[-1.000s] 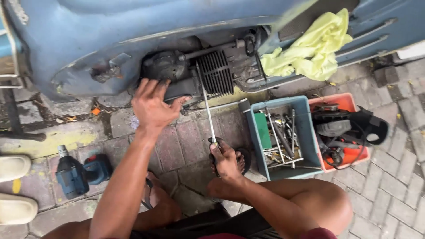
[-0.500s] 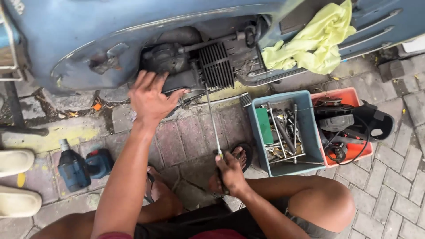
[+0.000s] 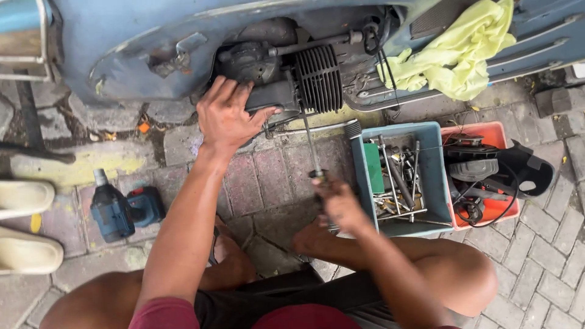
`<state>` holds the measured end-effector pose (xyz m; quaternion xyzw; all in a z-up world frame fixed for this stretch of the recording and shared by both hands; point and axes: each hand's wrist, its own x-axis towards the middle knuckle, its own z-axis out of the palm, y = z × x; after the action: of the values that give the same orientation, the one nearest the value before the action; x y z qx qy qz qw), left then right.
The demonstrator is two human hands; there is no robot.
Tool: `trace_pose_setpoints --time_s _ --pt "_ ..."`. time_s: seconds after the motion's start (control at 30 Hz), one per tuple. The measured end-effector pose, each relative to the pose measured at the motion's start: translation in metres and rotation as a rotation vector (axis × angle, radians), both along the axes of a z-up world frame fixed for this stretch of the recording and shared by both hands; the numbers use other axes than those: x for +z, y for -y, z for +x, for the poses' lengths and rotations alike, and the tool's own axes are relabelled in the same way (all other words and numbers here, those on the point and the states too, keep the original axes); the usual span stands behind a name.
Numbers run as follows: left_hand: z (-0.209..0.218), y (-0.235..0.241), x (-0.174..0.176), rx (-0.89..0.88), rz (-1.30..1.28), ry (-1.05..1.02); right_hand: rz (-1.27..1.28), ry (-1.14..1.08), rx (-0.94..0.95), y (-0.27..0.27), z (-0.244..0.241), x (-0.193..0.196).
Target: A person is performing maintenance on a vintage scooter engine, using a screwdriver to adjust or remove components while sitting on the ground.
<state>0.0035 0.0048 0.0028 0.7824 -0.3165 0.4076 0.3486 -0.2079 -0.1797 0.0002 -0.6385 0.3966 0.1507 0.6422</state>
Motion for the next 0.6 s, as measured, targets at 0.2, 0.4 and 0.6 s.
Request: trace_pose_setpoints --time_s 0.2,0.4,0.6 --pt "-0.007 -0.002 0.004 0.003 0.019 -0.05 -0.079 -0.002 0.046 0.022 0.003 0.021" --pt "-0.004 -0.002 0.002 0.002 0.007 -0.042 0.045 -0.075 -0.123 -0.012 0.002 0.032" --pt "-0.002 0.001 -0.004 -0.015 -0.03 -0.041 0.017 0.062 0.164 0.002 -0.058 0.002"
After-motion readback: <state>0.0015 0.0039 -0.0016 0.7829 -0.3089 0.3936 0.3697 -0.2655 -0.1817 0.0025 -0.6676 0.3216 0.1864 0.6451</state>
